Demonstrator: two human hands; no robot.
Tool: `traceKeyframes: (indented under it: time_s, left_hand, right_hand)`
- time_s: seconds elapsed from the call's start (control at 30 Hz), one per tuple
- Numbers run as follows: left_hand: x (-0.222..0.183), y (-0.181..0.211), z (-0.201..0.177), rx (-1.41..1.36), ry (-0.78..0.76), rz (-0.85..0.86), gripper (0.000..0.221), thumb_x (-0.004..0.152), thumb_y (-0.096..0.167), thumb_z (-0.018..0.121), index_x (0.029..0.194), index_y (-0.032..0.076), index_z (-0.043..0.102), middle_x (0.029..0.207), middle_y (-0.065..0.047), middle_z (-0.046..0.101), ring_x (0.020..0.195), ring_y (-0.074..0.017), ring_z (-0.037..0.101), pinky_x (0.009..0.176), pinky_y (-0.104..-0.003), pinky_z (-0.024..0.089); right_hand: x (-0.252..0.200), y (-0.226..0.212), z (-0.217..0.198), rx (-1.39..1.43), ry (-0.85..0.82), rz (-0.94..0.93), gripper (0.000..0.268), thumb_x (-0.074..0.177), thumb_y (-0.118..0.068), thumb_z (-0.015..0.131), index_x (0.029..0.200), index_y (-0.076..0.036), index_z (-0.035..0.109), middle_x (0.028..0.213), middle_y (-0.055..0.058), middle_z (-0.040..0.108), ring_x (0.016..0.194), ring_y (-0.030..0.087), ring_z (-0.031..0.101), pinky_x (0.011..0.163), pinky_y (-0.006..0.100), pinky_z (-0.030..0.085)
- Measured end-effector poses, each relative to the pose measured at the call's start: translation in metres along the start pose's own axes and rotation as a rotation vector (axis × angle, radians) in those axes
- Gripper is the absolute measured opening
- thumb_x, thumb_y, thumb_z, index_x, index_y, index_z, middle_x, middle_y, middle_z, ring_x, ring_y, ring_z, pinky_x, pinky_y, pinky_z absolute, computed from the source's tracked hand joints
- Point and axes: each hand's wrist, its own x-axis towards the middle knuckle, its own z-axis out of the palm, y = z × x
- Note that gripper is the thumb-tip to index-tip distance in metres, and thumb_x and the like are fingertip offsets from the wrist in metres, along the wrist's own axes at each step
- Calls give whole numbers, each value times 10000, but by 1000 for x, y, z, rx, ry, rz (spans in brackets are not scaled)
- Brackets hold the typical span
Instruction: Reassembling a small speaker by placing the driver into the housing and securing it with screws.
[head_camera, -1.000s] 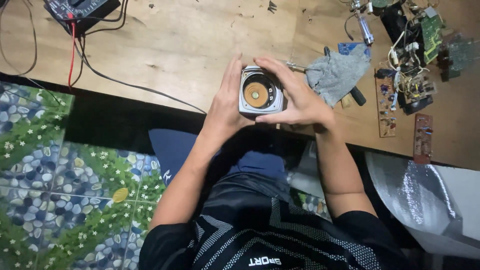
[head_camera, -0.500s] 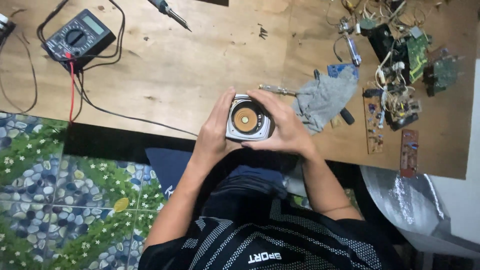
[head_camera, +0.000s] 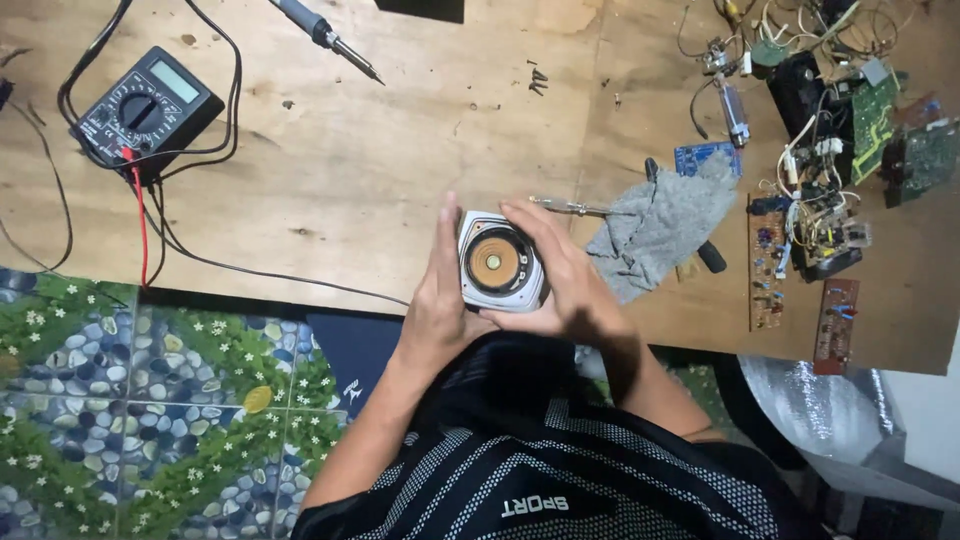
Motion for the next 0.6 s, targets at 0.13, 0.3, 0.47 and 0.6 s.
traceKeyframes:
  time_s: [0.13,0.3,0.47,0.6]
  left_hand:
    - [-2,-8,16,72,83,69,1213,790,611,761,1563,-144,211,1541,-322,454,1364,-406,558,1111,-443,533]
    - [-9,1,22,88,275,2,879,1055,557,197,1528,-181,269,1518,-366,441,1384,-472,511,1122,-482,496]
    - [-16,6,46,68,421,-99,786,1065,486,192,1464,-167,374,1389,-317,524,1290,-463,558,1129,-502,462]
    - [-39,-30,57,128,388,-4,853,945,568,615,1388,-148,480,1333,-295,558,1252,-460,570,1108,-494,473]
  right_hand:
    - [-5,6,7,21,52,7,1065,597,-399,980,1458,3,499,1457,264,542,1329,456,570,1111,578,469]
    - [-5,-6,25,6,252,-46,957,723,-433,931,1414,77,508,1392,316,565,1283,488,589,1095,587,491]
    - [-10,-4,37,-54,305,-27,961,676,-402,963,1390,70,528,1370,291,580,1273,481,592,1085,571,482]
    - [-15,-2,37,-65,303,-42,967,658,-390,972,1384,75,534,1356,292,591,1270,467,601,1083,530,481]
